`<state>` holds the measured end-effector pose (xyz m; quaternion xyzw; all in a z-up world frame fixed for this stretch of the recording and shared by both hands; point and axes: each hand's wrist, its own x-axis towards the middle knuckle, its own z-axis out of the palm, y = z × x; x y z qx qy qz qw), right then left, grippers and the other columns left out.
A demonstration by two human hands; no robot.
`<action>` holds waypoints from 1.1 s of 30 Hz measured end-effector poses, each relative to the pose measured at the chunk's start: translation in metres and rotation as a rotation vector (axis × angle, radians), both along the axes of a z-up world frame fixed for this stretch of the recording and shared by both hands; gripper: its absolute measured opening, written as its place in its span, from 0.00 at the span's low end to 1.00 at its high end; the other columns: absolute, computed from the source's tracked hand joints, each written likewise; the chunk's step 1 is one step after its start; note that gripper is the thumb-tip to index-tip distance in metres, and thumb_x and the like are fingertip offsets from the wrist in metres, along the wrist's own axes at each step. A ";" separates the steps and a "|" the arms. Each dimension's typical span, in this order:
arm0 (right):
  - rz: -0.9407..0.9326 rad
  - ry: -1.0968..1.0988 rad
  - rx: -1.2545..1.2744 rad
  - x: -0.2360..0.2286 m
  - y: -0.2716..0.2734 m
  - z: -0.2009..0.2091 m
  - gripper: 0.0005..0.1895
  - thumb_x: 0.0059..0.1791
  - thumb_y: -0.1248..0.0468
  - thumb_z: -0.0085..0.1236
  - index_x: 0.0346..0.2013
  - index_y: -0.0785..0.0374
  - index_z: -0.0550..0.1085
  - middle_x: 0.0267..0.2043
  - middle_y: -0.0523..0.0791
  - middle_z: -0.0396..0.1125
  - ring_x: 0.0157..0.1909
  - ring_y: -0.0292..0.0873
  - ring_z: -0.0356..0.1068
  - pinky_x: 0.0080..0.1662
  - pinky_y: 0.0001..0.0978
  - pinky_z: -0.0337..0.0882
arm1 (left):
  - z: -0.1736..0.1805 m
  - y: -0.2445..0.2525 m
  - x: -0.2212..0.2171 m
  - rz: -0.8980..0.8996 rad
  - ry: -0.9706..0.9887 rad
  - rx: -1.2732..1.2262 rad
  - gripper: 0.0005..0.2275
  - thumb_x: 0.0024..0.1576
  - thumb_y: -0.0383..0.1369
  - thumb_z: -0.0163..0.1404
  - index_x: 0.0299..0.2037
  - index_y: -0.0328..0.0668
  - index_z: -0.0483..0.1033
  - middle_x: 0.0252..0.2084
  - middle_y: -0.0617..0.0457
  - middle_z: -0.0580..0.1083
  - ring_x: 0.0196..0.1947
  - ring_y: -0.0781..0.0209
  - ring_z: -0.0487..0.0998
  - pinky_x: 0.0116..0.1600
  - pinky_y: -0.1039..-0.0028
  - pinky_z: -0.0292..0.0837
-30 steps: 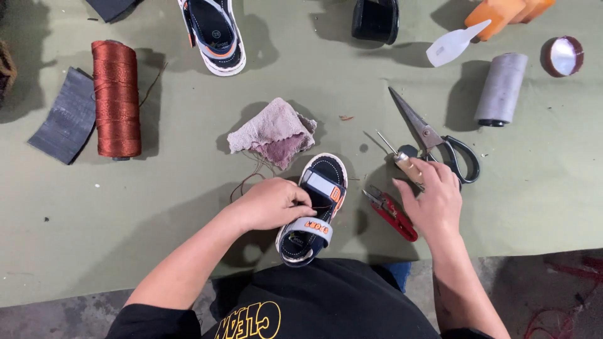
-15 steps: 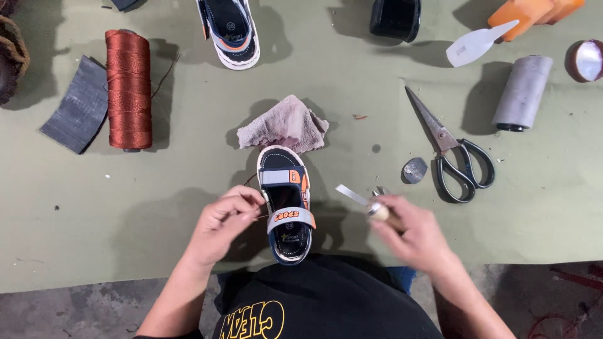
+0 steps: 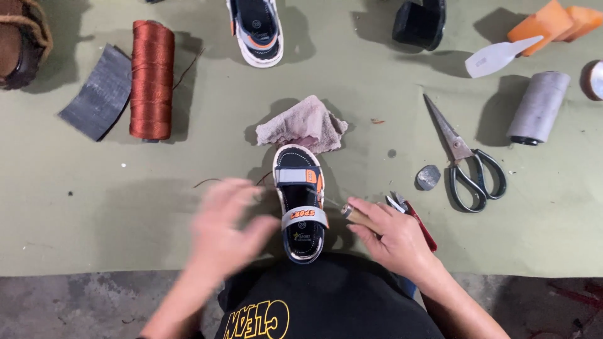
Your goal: Finishing the repair of a sandal by hand-stitching the straps and trimming excess thread with snips.
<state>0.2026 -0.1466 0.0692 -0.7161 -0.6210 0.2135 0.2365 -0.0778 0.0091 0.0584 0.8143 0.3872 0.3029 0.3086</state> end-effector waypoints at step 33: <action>0.251 -0.447 -0.068 0.006 0.027 0.048 0.16 0.53 0.55 0.54 0.56 0.45 0.76 0.28 0.37 0.62 0.22 0.37 0.63 0.16 0.32 0.63 | -0.029 -0.052 0.048 -0.299 -0.301 -0.079 0.07 0.60 0.33 0.57 0.43 0.39 0.82 0.38 0.51 0.76 0.34 0.59 0.76 0.42 0.73 0.73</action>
